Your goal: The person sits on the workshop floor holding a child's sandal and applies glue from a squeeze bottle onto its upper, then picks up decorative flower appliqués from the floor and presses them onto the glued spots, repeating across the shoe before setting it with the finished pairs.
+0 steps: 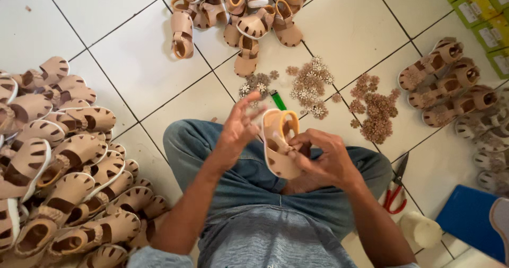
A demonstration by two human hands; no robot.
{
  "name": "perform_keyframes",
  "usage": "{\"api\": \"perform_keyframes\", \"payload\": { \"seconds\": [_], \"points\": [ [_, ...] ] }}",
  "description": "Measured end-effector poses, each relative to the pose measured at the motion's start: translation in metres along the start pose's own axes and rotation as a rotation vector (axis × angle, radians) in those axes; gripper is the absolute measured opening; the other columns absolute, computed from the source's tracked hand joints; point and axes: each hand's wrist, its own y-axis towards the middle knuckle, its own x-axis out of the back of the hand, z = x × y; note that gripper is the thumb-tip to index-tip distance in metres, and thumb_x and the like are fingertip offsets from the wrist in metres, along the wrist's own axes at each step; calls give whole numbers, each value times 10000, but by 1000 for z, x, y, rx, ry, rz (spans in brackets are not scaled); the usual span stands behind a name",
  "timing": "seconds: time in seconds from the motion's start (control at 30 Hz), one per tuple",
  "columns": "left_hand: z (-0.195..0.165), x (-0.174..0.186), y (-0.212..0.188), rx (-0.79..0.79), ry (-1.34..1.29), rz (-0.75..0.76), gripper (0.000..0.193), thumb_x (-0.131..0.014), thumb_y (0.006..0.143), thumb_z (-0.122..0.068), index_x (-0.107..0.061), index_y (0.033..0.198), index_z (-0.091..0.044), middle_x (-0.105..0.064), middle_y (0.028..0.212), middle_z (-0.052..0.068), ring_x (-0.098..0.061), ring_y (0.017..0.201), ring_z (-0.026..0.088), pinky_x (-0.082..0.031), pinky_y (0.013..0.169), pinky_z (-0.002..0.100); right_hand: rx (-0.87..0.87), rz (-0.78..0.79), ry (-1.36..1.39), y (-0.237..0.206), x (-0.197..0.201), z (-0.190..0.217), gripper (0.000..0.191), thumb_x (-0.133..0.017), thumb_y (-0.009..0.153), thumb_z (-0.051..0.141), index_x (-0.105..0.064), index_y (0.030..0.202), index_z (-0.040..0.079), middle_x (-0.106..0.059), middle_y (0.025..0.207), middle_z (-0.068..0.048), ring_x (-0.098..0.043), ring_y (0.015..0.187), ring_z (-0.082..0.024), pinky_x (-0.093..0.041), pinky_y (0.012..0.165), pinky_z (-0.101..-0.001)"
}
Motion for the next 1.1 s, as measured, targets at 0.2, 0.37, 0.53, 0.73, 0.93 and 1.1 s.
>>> {"api": "perform_keyframes", "payload": {
  "seconds": [0.2, 0.37, 0.53, 0.73, 0.93, 1.1],
  "points": [
    [77, -27, 3, 290, -605, -215, 597, -312, 1118, -512, -522, 1408, -35, -605, 1275, 89, -573, 1163, 190, -494, 1001, 331, 56, 18, -104, 13, -23, -11, 338, -826, 812, 192, -727, 1087, 20, -757, 998, -109, -731, 877, -187, -580, 738, -320],
    [79, -29, 4, 102, -213, -298, 535, -329, 1120, -498, -534, 1359, -65, -619, 1213, 78, -590, 1107, 149, -508, 953, 292, -293, -101, -166, 15, -43, -16, 193, -800, 898, 203, -755, 998, 44, -726, 766, -73, -670, 612, -122, -532, 572, -275],
    [75, -28, 12, 311, -452, -303, 574, -413, 1080, -517, -561, 1374, -47, -652, 1228, 91, -637, 1092, 155, -550, 897, 324, -296, -149, -152, 12, -51, -35, 215, -794, 897, 191, -726, 1025, 32, -703, 699, -58, -660, 575, -113, -523, 542, -269],
    [73, -2, 13, 398, -933, -285, 613, -399, 1073, -551, -556, 1404, -59, -706, 1195, 126, -706, 1047, 249, -599, 932, 404, -363, -343, 28, 12, -55, -103, 313, -734, 982, 183, -679, 1243, 19, -657, 805, -58, -640, 709, -151, -521, 635, -288],
    [59, 23, 14, 285, -1017, -151, 662, -322, 1071, -615, -546, 1362, -65, -718, 1130, 155, -721, 985, 297, -614, 823, 476, -366, -374, -146, 75, -86, -201, 639, -894, 832, 245, -564, 1311, -19, -644, 1136, -129, -661, 907, -207, -555, 761, -350],
    [54, 34, 30, 266, -1055, -234, 660, -322, 1101, -595, -545, 1396, -48, -698, 1171, 178, -704, 1069, 286, -601, 908, 450, -369, -412, -200, 118, -108, -223, 768, -948, 768, 271, -519, 1328, -32, -570, 1197, -168, -595, 951, -275, -526, 796, -399]
  ]
}}
